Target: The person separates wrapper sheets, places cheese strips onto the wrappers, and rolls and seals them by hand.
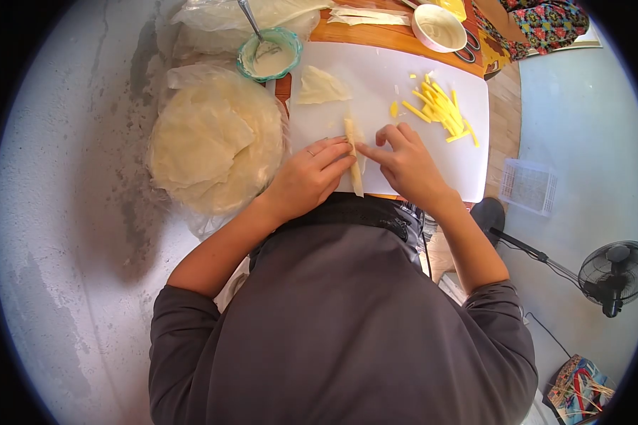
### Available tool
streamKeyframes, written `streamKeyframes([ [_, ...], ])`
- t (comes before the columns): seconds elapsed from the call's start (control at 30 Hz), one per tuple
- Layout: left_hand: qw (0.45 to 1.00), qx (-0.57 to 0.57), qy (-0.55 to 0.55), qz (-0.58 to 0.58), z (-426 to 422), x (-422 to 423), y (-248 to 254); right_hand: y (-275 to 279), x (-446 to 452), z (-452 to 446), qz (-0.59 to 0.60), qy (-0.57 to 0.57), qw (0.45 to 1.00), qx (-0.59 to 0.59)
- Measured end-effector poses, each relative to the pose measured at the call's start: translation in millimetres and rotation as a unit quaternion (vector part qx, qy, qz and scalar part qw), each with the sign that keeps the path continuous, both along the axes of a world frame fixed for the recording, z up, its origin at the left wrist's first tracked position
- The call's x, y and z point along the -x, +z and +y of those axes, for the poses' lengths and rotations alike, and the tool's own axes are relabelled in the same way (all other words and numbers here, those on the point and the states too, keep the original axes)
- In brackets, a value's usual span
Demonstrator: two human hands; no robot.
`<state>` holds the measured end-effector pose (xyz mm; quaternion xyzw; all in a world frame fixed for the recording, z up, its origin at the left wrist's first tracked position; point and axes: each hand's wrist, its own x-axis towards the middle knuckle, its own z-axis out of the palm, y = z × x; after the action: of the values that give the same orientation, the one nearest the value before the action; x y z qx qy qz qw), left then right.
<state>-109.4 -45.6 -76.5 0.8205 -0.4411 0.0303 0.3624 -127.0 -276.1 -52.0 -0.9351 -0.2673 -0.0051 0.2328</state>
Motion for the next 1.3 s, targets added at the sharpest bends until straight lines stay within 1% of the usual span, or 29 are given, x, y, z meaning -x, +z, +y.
streamKeyframes([
  [0.1,1.0,-0.001,0.0,0.001,0,0,0,4,9,-7,0.009,0.039,0.999,0.02],
  [0.2,1.0,-0.006,-0.001,-0.003,0,0,0,5,2,-7,0.025,0.035,0.998,-0.036],
  [0.3,1.0,-0.01,-0.007,-0.005,0,-1,4,1,-5,4,-0.011,-0.024,1.0,-0.003],
  [0.4,1.0,-0.002,-0.001,0.0,-1,-1,2,-1,-3,4,-0.028,-0.014,0.999,0.025],
  [0.57,1.0,-0.013,-0.014,-0.002,1,-4,2,10,14,-4,0.025,0.008,1.0,0.001],
  [0.7,0.997,-0.032,-0.059,-0.03,2,-15,9,14,17,-7,0.065,-0.033,0.996,-0.051],
  [0.9,0.991,-0.052,-0.103,-0.065,-2,-27,10,15,23,-13,0.058,-0.084,0.99,-0.096],
  [1.0,0.99,-0.067,-0.113,-0.057,-5,-30,14,10,28,-16,0.061,-0.1,0.986,-0.115],
  [1.1,0.983,-0.094,-0.141,-0.071,-7,-41,15,10,31,-18,0.07,-0.112,0.984,-0.122],
  [1.2,0.975,-0.082,-0.161,-0.133,-12,-52,12,12,32,-20,0.079,-0.112,0.984,-0.114],
  [1.3,0.972,-0.067,-0.175,-0.139,-15,-59,7,13,33,-22,0.074,-0.119,0.983,-0.118],
])
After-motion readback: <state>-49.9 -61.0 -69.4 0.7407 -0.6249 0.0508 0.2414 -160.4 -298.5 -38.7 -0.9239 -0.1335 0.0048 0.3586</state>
